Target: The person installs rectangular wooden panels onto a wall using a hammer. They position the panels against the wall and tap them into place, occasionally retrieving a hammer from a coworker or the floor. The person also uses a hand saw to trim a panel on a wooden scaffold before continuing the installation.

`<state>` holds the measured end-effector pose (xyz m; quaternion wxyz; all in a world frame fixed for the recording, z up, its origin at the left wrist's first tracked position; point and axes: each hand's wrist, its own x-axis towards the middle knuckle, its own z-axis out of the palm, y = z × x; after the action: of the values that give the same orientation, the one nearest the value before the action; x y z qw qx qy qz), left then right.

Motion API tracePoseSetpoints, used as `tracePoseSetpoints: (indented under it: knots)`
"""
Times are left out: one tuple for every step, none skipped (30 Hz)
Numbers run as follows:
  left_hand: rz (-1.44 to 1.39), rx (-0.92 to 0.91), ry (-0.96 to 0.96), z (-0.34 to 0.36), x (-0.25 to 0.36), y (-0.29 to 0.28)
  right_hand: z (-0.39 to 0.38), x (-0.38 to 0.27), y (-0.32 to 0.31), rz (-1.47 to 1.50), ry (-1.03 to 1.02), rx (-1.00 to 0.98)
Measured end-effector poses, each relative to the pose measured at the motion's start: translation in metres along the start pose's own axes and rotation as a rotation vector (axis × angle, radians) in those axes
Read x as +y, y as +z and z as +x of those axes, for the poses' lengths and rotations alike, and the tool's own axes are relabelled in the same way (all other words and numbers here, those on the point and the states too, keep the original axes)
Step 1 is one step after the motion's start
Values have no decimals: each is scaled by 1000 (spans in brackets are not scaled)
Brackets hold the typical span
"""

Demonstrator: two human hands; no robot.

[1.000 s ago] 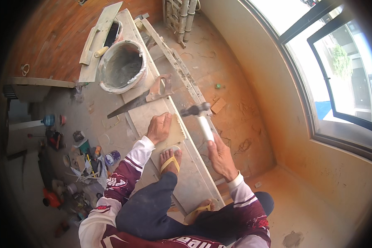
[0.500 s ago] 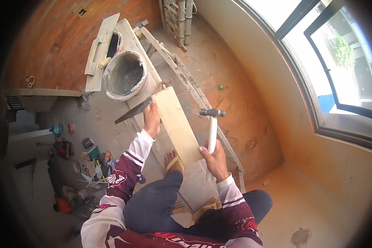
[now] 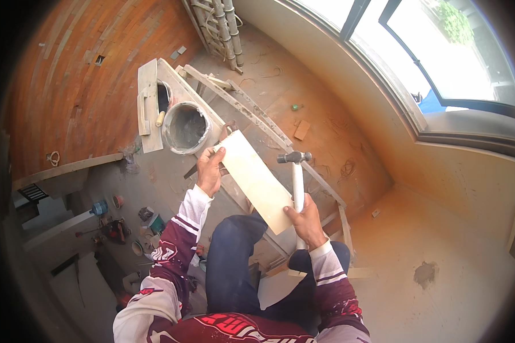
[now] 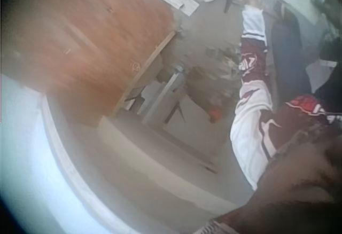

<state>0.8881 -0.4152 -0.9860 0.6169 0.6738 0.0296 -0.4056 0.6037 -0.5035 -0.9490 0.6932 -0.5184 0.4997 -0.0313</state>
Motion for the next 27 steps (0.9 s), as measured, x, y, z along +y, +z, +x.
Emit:
tracePoseSetpoints:
  knots:
    - [2, -7, -35, -6, 11, 5, -12, -10, -3, -18, -7, 29]
    - [5, -13, -71, -11, 22, 7, -24, -20, -6, -36, -12, 56]
    - [8, -14, -108, -18, 32, 12, -35, -29, -10, -56, -15, 79]
    - [29, -11, -114, -25, 41, 17, -46, -33, -13, -8, 13, 91]
    - [49, -8, -120, -33, 50, 21, -55, -35, -16, 41, 42, 102]
    - [69, -6, -121, -39, 61, 26, -63, -42, -18, 90, 64, 114]
    - [127, -12, -100, -45, 69, 29, -74, -50, -21, 114, 92, 125]
    - [185, -18, -79, -52, 73, 33, -86, -58, -23, 137, 120, 135]
    - [239, -23, -56, -58, 77, 35, -98, -66, -25, 158, 147, 144]
    - [270, 19, -3, -65, 79, 40, -109, -67, -24, 189, 151, 150]
    - [340, 4, 42, -71, 83, 39, -124, -69, -24, 172, 157, 155]
    - [407, -10, 88, -77, 84, 39, -136, -75, -23, 152, 163, 160]
    - [471, -19, 137, -83, 83, 37, -149, -82, -24, 130, 166, 160]
    - [615, -15, 204, -78, 69, 25, -159, -79, -20, 180, 160, 166]
    - [666, -6, 216, -80, 65, 24, -167, -63, -19, 118, 96, 177]
    - [718, 8, 227, -86, 63, 20, -178, -77, -17, 157, 163, 161]
    - [769, 23, 239, -93, 60, 15, -189, -92, -12, 193, 230, 144]
    - [824, 30, 236, -99, 53, 6, -197, -97, -7, 191, 247, 153]
    - [875, 40, 239, -105, 48, -2, -206, -99, -4, 186, 258, 160]
    - [815, 69, 230, -116, 46, -3, -214, -85, -1, 142, 261, 157]
    - [757, 109, 220, -128, 44, -9, -221, -82, 2, 183, 285, 131]
    - [749, 130, 183, -138, 44, -16, -227, -69, 4, 175, 290, 102]
    - [742, 156, 148, -150, 43, -22, -232, -56, 4, 166, 294, 67]
    - [640, 178, 80, -168, 48, -23, -239, -53, 4, 151, 292, 43]
    - [537, 186, 16, -186, 56, -21, -249, -54, 2, 140, 289, 30]
    - [547, 199, 9, -201, 52, -29, -258, -53, -2, 168, 317, -3]
    - [557, 196, 12, -210, 51, -29, -266, -47, -10, 150, 325, -18]
